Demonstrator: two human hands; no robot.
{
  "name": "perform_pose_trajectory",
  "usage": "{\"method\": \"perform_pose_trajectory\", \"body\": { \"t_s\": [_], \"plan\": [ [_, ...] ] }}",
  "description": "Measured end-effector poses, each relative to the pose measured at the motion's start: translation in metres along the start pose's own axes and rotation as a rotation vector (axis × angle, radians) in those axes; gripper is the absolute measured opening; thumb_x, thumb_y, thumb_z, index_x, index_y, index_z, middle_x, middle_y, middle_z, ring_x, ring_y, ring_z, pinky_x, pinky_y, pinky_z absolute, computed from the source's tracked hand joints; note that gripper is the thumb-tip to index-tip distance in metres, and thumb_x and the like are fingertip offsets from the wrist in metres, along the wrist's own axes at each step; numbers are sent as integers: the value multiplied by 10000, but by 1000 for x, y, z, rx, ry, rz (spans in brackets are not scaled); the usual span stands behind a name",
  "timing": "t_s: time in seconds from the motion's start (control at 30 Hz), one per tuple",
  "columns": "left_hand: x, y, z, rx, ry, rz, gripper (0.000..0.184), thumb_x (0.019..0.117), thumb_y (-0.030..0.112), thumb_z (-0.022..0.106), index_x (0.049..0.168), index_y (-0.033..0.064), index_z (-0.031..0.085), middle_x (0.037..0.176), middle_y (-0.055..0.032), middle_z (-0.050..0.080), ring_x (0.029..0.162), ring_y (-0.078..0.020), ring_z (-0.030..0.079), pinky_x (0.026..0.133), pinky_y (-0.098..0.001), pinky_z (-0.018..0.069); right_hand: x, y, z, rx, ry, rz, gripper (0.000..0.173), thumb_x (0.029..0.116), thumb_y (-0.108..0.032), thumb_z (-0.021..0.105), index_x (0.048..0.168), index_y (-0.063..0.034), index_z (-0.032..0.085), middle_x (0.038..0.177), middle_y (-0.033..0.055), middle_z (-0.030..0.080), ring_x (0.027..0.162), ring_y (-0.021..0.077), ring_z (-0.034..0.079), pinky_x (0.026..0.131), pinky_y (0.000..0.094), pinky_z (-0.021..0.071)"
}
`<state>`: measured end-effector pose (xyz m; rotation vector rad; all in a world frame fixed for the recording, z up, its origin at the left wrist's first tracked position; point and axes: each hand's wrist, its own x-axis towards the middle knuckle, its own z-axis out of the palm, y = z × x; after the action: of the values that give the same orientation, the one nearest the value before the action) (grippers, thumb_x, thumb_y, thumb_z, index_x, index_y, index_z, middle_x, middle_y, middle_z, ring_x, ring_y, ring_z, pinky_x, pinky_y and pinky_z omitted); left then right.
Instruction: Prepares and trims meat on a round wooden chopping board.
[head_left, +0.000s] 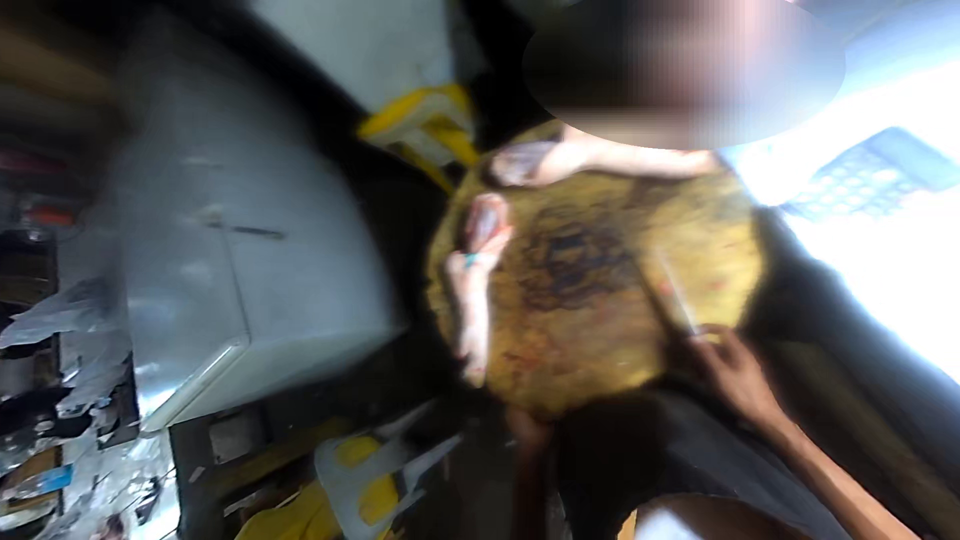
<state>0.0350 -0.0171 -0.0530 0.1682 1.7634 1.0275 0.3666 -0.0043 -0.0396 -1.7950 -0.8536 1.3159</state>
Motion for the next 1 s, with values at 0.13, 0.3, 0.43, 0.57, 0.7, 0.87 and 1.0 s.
{"method": "perform_pose_trajectory", "body": {
  "t_s": [0.13,0.3,0.43,0.57,0.7,0.87,1.0],
  "plan": [
    [-43,44,32,162,222,218,495,1125,322,344,1480,-7,448,1446,-212,540,1281,-290,545,1032,-483,473,4,-5,-33,78,16,-25,275,1052,-270,522,1233,-67,565,752,7,618,559,88,580,518,263,521],
    [-67,104,156,241,-80,594,511,1007,73,572,1462,-83,399,1373,-232,576,1204,-231,616,1013,-370,525,24,-28,-73,185,95,-124,260,1051,-231,515,1224,-42,559,775,-3,628,571,72,592,522,241,536],
    [-56,137,316,374,-477,391,654,1028,137,614,1565,15,261,1279,-259,622,1058,-297,692,888,-428,588,45,-51,-100,279,123,-170,222,1051,-188,500,1205,-36,549,759,-19,626,560,57,588,523,223,536],
    [-42,145,447,696,-226,453,1028,900,401,787,1629,65,145,1526,-302,425,1381,-414,475,1125,-522,422,55,-58,-122,327,121,-189,246,1042,-230,504,1207,-54,551,720,2,622,537,93,589,500,248,533],
    [-10,104,498,816,98,590,1234,725,482,890,1654,166,142,1630,-302,225,1434,-477,370,1084,-590,444,57,-53,-134,371,135,-150,230,1053,-211,487,1210,-52,542,707,26,624,529,119,588,493,271,532],
    [-2,108,489,696,95,545,1208,736,320,895,1643,99,128,1579,-310,323,1414,-443,413,1102,-544,444,64,-52,-145,414,137,-90,188,1068,-159,454,1188,-34,527,700,35,619,524,122,594,495,275,541],
    [-11,116,480,696,77,492,1214,754,293,886,1639,58,89,1600,-310,285,1442,-435,382,1130,-540,420,82,-59,-144,443,81,-67,169,1081,-145,421,1184,-35,498,676,20,605,513,115,595,493,279,548]
  ]
}}
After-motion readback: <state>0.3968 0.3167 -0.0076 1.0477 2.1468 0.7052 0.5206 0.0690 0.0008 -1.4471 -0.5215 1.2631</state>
